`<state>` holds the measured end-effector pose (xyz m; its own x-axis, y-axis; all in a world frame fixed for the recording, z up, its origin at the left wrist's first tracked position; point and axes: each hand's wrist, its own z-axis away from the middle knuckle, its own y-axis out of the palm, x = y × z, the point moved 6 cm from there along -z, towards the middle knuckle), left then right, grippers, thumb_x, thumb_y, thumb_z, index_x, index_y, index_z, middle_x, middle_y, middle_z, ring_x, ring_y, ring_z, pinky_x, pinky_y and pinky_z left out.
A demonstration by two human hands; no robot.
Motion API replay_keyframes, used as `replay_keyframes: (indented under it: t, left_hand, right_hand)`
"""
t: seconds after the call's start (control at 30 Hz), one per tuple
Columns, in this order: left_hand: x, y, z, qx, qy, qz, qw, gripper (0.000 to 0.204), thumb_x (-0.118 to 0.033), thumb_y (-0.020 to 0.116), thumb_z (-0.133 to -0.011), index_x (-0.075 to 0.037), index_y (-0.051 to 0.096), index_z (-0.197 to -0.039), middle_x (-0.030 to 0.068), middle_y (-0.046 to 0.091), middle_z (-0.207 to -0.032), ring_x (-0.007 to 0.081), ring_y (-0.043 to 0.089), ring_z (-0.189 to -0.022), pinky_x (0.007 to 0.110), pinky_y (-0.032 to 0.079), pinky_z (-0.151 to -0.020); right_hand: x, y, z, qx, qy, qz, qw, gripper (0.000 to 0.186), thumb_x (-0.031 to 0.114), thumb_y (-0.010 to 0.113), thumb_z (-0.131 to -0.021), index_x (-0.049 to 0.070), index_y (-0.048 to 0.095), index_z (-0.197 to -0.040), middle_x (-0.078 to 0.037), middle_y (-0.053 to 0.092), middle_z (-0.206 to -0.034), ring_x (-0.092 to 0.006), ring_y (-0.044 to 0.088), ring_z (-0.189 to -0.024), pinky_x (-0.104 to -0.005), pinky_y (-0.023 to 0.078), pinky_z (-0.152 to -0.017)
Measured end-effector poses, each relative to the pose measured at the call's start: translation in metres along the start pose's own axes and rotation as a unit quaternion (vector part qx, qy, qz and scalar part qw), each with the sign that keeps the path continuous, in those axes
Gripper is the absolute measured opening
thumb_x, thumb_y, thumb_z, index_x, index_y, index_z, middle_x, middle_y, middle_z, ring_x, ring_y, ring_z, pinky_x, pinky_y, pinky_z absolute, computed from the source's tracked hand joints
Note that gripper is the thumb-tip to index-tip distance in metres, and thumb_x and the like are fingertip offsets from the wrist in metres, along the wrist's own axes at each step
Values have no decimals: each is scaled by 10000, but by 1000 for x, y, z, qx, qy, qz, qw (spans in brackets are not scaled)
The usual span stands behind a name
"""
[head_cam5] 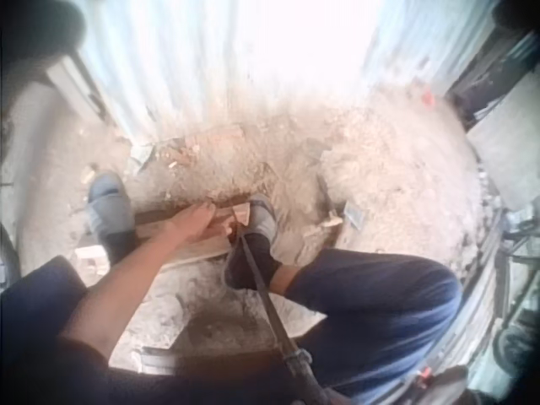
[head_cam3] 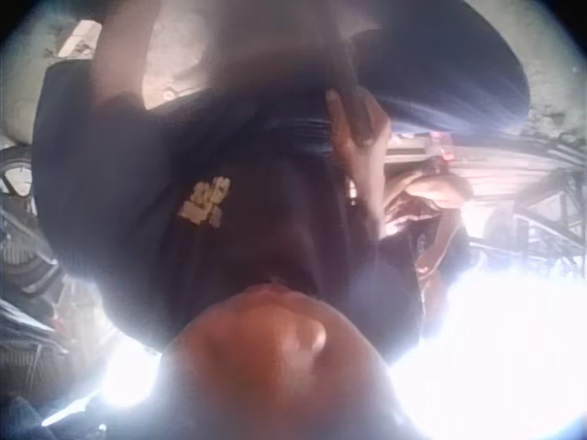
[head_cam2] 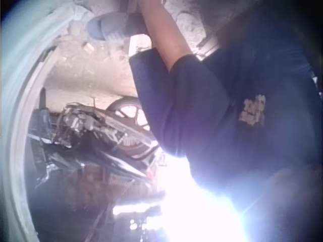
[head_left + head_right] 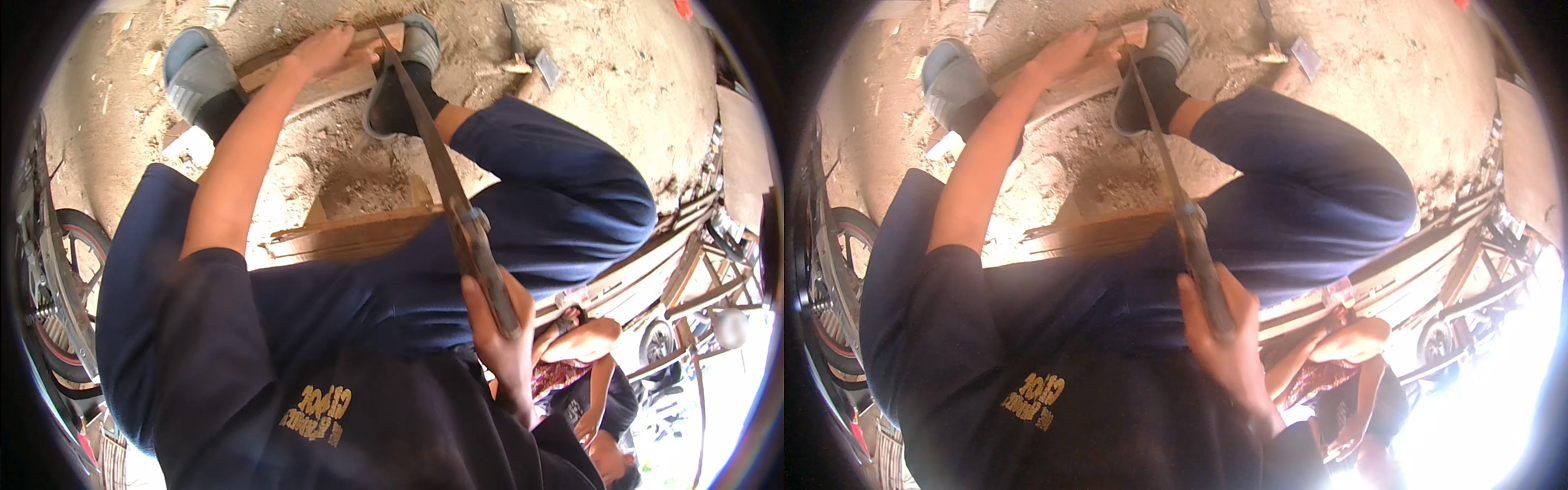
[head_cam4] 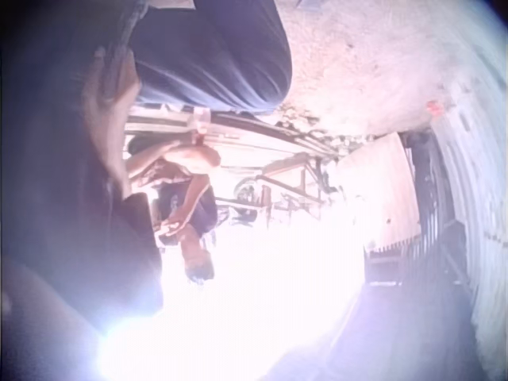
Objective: The person sits on the ground and uses a hand saw to cut a small block of wood held between their feet. They repeatedly saw along the wood, occasionally pausing to adjust the piece or clear sawdust.
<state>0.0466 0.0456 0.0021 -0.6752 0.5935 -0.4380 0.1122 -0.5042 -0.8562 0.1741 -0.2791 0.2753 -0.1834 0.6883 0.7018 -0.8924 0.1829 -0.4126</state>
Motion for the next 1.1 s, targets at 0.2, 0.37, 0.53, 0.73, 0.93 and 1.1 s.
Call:
replay_keyframes:
  t: [0.2, 0.37, 0.53, 0.73, 0.93, 1.1]
  left_hand:
    - [0, 5, -9, -8, 18, -31, 999, 847, -742, 563, -879, 80, 612, -1072, 273, 684, -974, 399, 705, -957, 472, 572, -844]
    - [0, 9, -4, 3, -1, -49, 999, 827, -718, 608, -866, 76, 605, -1097, 270, 679, -1039, 407, 691, -1010, 469, 571, -866]
    - [5, 18, 0, -156, 45, -91, 983, 659, -520, 756, -822, 39, 570, -1119, 267, 677, -1038, 410, 688, -970, 500, 557, -831]
    - [5, 19, -9, -85, 6, -53, 995, 544, -395, 754, -811, 22, 577, -1113, 255, 694, -997, 434, 693, -928, 504, 574, -771]
    - [8, 22, -2, -109, 41, -121, 986, 689, -512, 743, -806, 55, 585, -1165, 268, 707, -1019, 401, 718, -945, 465, 597, -840]
    - [3, 17, -9, -90, 2, -103, 991, 774, -612, 772, -766, 47, 578, -1123, 273, 672, -1055, 423, 687, -974, 481, 572, -834]
  right_hand:
    - [3, 16, -34, -8, -11, -2, 1000, 260, 107, 661, -967, -7, 528, -775, -60, 470, -588, -65, 398, -583, -312, 354, -509]
    - [0, 26, -35, 26, -10, -2, 1000, 254, 110, 655, -974, 0, 535, -778, -44, 468, -588, -56, 387, -580, -306, 348, -507]
    - [-7, 23, -39, 15, 28, -54, 998, 257, 112, 660, -972, 1, 535, -777, -28, 465, -603, -49, 392, -602, -292, 350, -520]
    - [5, 20, -39, 10, 1, -3, 1000, 258, 123, 664, -975, 4, 542, -781, -12, 455, -609, -46, 391, -615, -281, 345, -523]
    - [2, 0, 12, 19, 100, -9, 995, 175, 117, 662, -974, -23, 602, -889, -15, 534, -675, -59, 443, -641, -254, 391, -565]
    - [6, 21, -35, 19, 58, -35, 998, 190, 123, 648, -983, -19, 595, -868, -20, 534, -675, -60, 458, -655, -258, 393, -572]
